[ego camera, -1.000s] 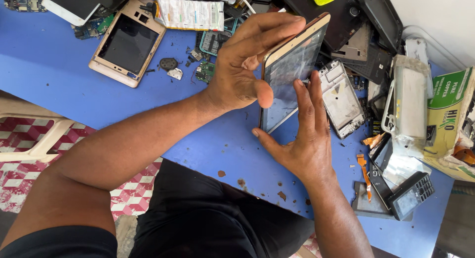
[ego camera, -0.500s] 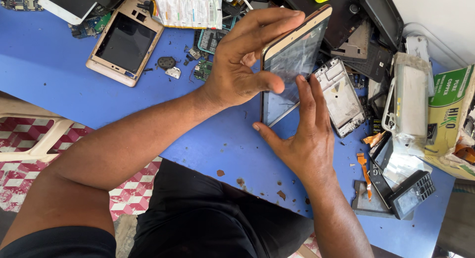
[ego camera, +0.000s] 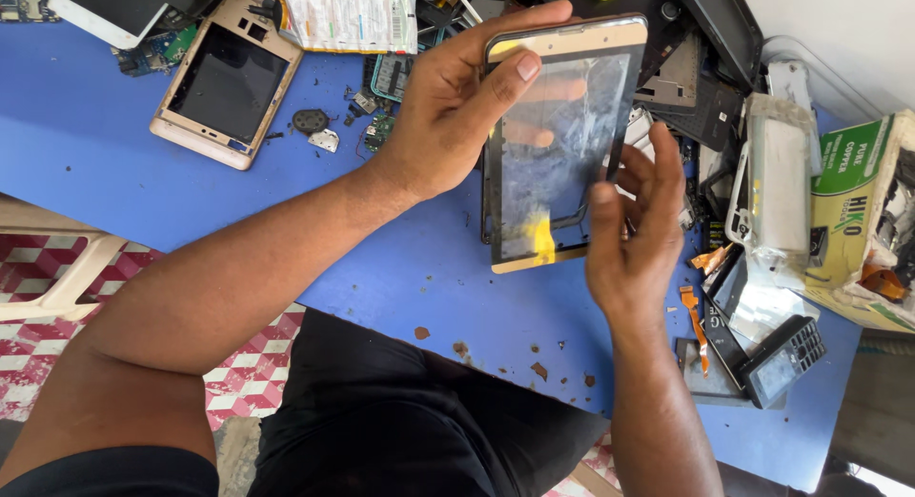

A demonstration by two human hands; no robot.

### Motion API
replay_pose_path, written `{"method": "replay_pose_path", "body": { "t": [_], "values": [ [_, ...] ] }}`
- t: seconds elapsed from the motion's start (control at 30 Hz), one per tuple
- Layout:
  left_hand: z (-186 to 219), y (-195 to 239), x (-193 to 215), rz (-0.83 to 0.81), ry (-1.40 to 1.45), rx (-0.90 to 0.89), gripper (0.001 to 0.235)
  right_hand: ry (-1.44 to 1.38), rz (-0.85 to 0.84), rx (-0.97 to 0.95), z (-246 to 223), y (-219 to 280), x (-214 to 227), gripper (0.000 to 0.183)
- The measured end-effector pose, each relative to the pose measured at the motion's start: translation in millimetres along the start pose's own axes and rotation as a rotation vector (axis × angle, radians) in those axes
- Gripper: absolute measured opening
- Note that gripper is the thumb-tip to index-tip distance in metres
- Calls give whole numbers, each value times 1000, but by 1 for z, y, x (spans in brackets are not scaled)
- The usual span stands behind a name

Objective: The person disassembles a tablet by prying open the frame and removing internal components. They use a screwdriver to loosen screws and carefully separate the screen assembly from the chassis, placing parts on the workbench.

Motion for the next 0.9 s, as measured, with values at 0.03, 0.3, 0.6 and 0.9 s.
{"method": "replay_pose_path", "body": {
  "t": [0.03, 0.3, 0.6, 0.9],
  "values": [
    [-2, 1, -1, -9, 11, 23, 40, -40, -4, 19, 3, 0, 2, 55],
    [-8, 5, -7, -97, -48, 25, 37, -236, 18, -62, 15, 0, -1, 35],
    [-1, 6, -8, -95, -62, 49, 40, -368, -53, -147, 12, -3, -3, 33],
    [5, 5, -11, -8, -128, 70, 43, -445, -192, -193, 15, 2, -9, 26]
  ]
}}
Point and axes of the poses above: each hand's wrist, its own y-axis away from the middle knuckle, its own x-axis out of the back of the hand, z = x × y, the point moved 4 cm from there along -y, towards the middle knuckle, and after that the axes turned 4 degrees about -y, right-handed, at the moved point
